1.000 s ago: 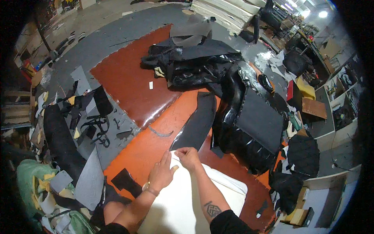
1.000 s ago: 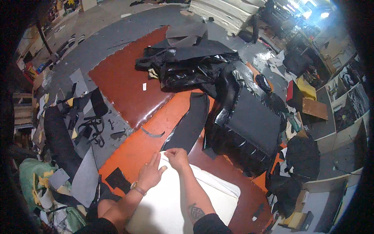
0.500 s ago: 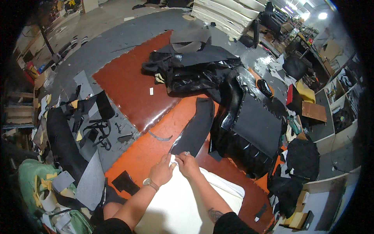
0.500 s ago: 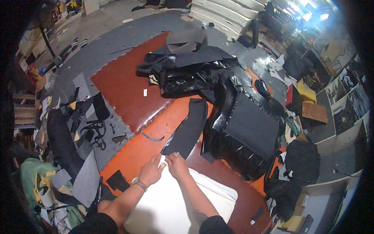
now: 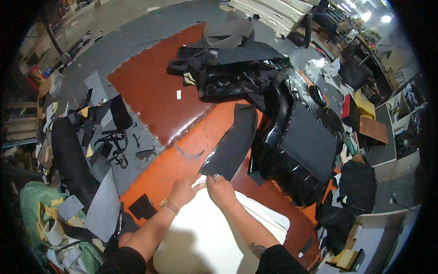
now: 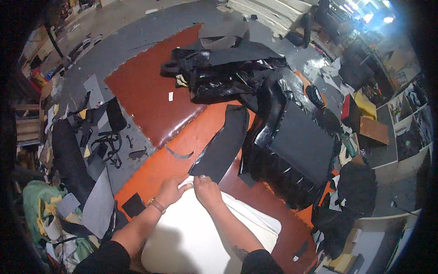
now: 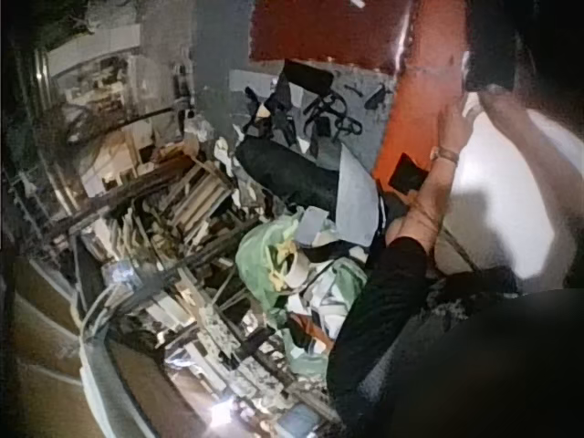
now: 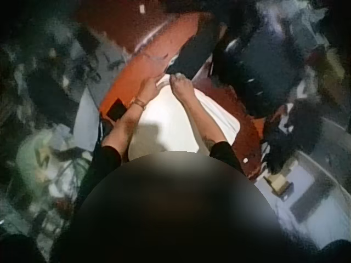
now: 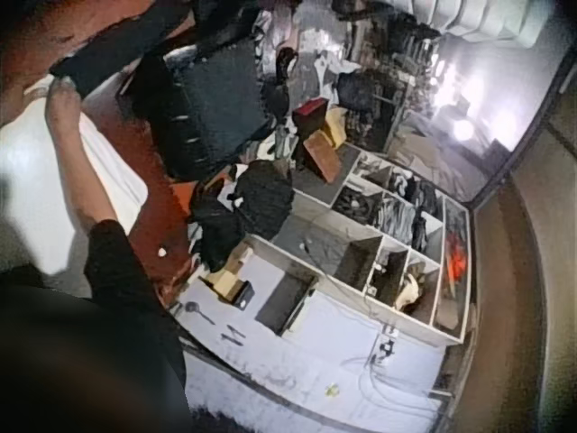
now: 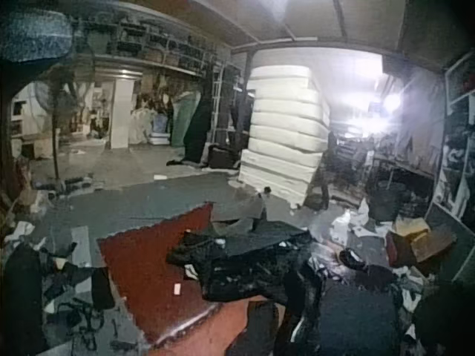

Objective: The person sits on the floor and fits a white fabric cover over a cushion. They repeatedly adjust, smooth, and pull the cover to align it with the cushion's shape, occasionally turning the cushion over to work on different sides.

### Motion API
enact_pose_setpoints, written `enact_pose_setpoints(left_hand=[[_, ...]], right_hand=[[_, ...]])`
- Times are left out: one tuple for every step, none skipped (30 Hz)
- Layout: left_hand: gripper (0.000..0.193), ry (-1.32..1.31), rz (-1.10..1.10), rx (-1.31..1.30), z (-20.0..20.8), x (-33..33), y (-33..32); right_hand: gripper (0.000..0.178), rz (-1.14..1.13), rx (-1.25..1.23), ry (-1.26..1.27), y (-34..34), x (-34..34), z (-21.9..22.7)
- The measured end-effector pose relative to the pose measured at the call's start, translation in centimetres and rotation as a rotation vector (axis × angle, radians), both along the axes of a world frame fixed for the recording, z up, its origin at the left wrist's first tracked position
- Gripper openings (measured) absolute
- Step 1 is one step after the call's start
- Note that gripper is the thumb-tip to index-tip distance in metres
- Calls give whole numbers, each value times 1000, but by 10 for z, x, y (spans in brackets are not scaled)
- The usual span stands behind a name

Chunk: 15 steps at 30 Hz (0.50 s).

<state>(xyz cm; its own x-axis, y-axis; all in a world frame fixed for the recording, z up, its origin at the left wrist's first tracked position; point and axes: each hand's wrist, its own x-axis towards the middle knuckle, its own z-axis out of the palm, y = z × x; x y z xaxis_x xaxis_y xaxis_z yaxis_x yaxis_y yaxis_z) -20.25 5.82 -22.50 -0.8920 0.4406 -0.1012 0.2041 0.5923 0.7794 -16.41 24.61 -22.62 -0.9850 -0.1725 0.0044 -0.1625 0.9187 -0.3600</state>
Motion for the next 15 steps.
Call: enact_pose_setpoints(left_hand=[[46,-20,17,35,2,-5,1],[44,-39,34,69,3,-9,2],[37,-61,67,71,2,-11,5],[36,-48,72,60,3,-12,6],[34,-36,73,51,2,-12,8],[33,-24,75,41,0,-11,10],[29,0,76,25,-1,-12,11],[26,25,81,11,-6,-12,11],[23,50,86,-4,-10,-13,11],[21,43,84,0,-12,-14,11],[20,36,82,4,-14,-15,11],[19,28,81,8,-16,-16,11],[18,-1,74,5,-18,-17,11],[18,-19,67,1,-16,-22,11],[18,-38,62,-3,-13,-25,12]], right_hand=[[11,-17,11,-9,1,-6,-1],[12,-33,-31,-11,2,-9,-1],[13,-50,-73,-12,4,-11,0],[14,-67,-115,-13,4,-13,0],[15,-86,-122,-14,5,-15,1],[16,-105,-129,-15,4,-16,2],[17,-124,-137,-16,3,-17,3],[17,-145,-133,-40,2,-19,5],[18,-166,-130,-65,-1,-21,8],[19,-189,-128,-92,-1,-21,10],[20,-201,-167,-101,0,-24,10],[21,-212,-206,-109,3,-27,9],[22,-223,-245,-118,4,-27,5],[23,-248,-270,-147,6,-28,1],[24,-273,-295,-177,7,-30,-7]])
